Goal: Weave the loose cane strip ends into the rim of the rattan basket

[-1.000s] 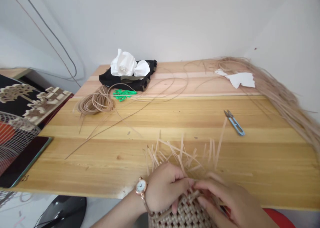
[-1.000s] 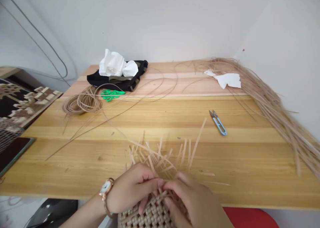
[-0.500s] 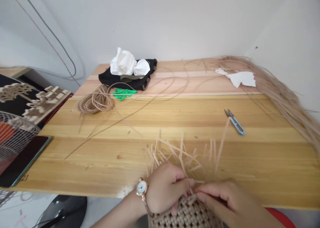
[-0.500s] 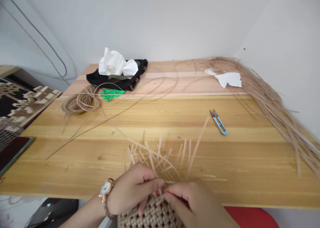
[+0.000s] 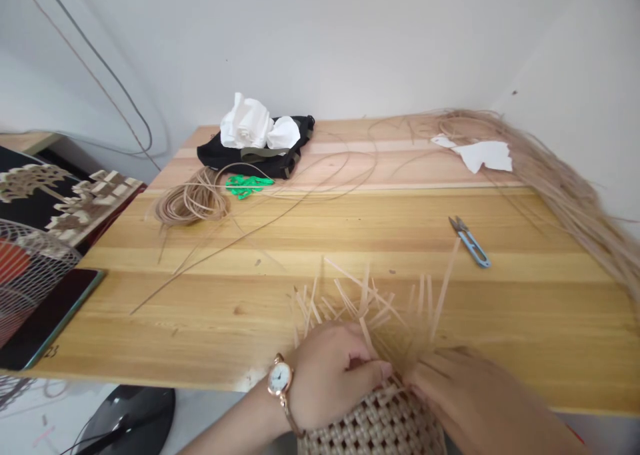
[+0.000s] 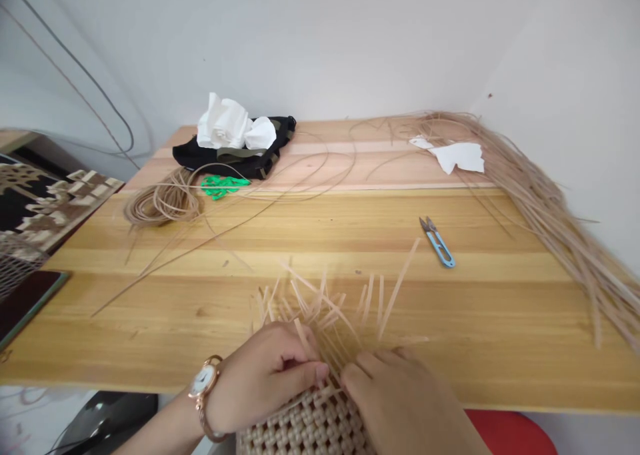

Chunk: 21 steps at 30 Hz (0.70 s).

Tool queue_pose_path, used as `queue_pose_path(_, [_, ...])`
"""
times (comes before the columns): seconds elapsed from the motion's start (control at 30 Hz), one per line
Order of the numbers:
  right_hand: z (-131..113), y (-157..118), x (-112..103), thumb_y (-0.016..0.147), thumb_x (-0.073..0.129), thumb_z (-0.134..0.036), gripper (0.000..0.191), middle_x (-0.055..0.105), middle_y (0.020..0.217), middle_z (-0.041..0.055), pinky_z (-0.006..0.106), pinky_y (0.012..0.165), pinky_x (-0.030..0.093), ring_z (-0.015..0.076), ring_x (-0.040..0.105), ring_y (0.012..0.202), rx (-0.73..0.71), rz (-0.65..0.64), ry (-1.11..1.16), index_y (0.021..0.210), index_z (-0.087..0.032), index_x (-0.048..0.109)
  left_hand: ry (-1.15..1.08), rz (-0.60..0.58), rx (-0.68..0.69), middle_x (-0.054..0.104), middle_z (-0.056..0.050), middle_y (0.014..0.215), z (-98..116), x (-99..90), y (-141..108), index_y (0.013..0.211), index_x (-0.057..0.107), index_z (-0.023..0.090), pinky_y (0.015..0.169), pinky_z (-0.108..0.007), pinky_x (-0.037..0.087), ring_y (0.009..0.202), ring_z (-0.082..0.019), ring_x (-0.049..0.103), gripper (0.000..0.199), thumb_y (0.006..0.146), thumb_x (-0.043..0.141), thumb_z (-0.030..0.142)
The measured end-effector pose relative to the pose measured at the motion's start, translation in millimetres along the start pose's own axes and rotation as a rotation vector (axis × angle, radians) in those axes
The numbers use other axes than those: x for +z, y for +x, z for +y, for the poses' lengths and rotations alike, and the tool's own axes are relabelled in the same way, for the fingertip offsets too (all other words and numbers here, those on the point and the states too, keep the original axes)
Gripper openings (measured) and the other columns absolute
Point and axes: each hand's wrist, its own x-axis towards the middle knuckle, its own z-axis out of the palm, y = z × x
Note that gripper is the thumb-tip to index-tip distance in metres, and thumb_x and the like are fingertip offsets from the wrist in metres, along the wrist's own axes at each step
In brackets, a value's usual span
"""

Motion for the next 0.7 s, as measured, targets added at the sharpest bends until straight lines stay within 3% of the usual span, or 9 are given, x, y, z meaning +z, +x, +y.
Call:
queue_pose_path(0.07, [-5, 0, 0, 0.069, 0.049, -0.018, 0.012, 0.066, 0.072, 0.0021, 0.029, 0.056, 0.044, 0.0197, 0.06, 0.063, -0.002, -0.06, 0.0, 0.073, -0.023, 0.059, -0.016, 0.016, 0.044, 0.045, 0.004, 0.054, 0, 0.9, 0, 0.047, 0.038, 0.013, 0.058, -0.017, 0.033, 0.058, -0.006, 0.044, 0.037, 0.081, 0.05, 0.022])
queue_pose_path(0.2, [-15, 7, 1, 0.083, 0.043, -0.025, 0.015, 0.062, 0.069, 0.0002, 0.025, 0.057, 0.041, 0.0147, 0.057, 0.063, 0.194, -0.111, 0.197, 0.076, -0.022, 0.056, -0.006, -0.008, 0.037, 0.041, 0.004, 0.051, 0, 0.6, -1, 0.047, 0.035, 0.013, 0.056, -0.018, 0.031, 0.055, -0.006, 0.042, 0.038, 0.082, 0.049, 0.021])
queue_pose_path(0.33, [-13, 16, 5, 0.075, 0.052, -0.025, 0.012, 0.056, 0.059, -0.0016, 0.022, 0.05, 0.034, 0.0122, 0.05, 0.056, 0.34, -0.222, 0.438, 0.067, -0.019, 0.059, 0.057, -0.034, -0.004, 0.035, 0.004, 0.046, 1, -0.5, -2, 0.044, 0.03, 0.014, 0.055, -0.02, 0.031, 0.052, -0.007, 0.04, 0.042, 0.081, 0.048, 0.023])
queue_pose_path(0.5, [-8, 16, 11, 0.069, 0.057, -0.029, 0.014, 0.05, 0.054, -0.002, 0.02, 0.048, 0.027, 0.0098, 0.042, 0.052, 0.483, -0.221, 0.682, 0.062, -0.016, 0.059, 0.047, -0.066, -0.007, 0.038, 0.003, 0.045, 1, -1.4, -3, 0.042, 0.027, 0.015, 0.055, -0.021, 0.033, 0.051, -0.008, 0.042, 0.045, 0.081, 0.047, 0.026])
queue_pose_path(0.7, [-7, 14, 17, 0.066, 0.058, -0.034, 0.02, 0.047, 0.052, -0.002, 0.02, 0.048, 0.026, 0.0093, 0.037, 0.051, 0.549, -0.224, 0.74, 0.061, -0.015, 0.061, 0.042, -0.046, 0.012, 0.042, 0.003, 0.049, 1, -1.6, -4, 0.043, 0.028, 0.014, 0.054, -0.02, 0.031, 0.054, -0.007, 0.044, 0.044, 0.081, 0.047, 0.024])
